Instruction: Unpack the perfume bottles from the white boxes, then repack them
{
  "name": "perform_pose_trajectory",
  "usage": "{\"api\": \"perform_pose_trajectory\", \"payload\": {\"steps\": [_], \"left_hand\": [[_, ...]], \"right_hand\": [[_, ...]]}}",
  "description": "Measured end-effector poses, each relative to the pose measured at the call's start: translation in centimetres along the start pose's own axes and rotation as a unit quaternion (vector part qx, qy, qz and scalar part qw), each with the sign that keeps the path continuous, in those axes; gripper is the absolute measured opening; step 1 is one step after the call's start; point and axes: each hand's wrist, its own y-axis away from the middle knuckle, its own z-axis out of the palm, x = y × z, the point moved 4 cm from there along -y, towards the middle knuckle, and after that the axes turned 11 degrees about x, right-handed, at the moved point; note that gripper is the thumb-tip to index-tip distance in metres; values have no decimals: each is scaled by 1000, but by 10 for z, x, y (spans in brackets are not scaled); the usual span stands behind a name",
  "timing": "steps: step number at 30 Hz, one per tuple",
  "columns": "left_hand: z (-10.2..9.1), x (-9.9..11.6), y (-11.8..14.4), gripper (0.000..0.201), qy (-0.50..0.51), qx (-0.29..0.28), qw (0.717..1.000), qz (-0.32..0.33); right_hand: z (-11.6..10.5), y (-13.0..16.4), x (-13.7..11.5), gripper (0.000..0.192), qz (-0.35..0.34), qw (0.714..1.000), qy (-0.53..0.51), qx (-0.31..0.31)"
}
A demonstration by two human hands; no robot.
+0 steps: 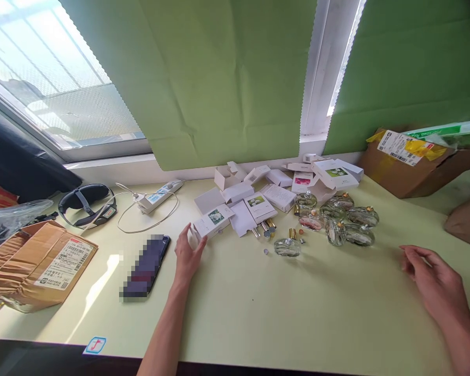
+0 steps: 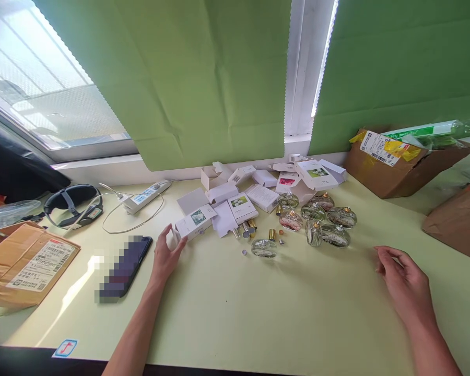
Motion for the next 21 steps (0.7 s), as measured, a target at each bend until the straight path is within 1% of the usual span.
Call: {"api": "perform_pose_trajectory", "payload": {"steps": [2,4,6,9,11,12,14,16,17,18,19,20,21], "left_hand": [[-1,0,-1,76,4,9,1000,7],[-1,-3,-2,83,12,-1,1000,0],[1,-6,-2,85,25,-19,999,-11],[2,-10,-2,84,47,-28,998,-20],[0,-10,-4,84,73,-32,996,-42],[-2,-9,-6,84,85,-34,994,-56],[-9,-3,-12,84,106,-35,990,-85],[-19,10,-21,83,122,-34,986,-105],[-24,18,-27,81,130,-37,984,-115],[-30,29,-33,80,138,-31,983,-119],[-35,41,-38,80,146,-27,982,-118],[-39,56,-43,80,152,-29,982,-111],[-42,74,-48,78,158,-24,983,-87]], "right_hand": [[1,0,0,24,-9,1000,-21,-21],[1,-1,1,23,-14,999,-36,-27],[2,-1,1,23,-16,998,-45,-29],[3,1,-2,23,-20,997,-68,-24],[0,3,-11,22,-29,995,-97,-7],[-4,5,-18,21,-38,992,-117,5],[-13,8,-41,17,-68,984,-161,33],[-24,13,-73,13,-114,969,-213,51],[-26,16,-91,11,-136,967,-214,38],[-27,19,-109,9,-157,958,-239,11],[-24,22,-127,10,-168,951,-257,-38],[-18,26,-144,14,-177,945,-258,-91],[-6,31,-160,17,-177,940,-236,-171]]}}
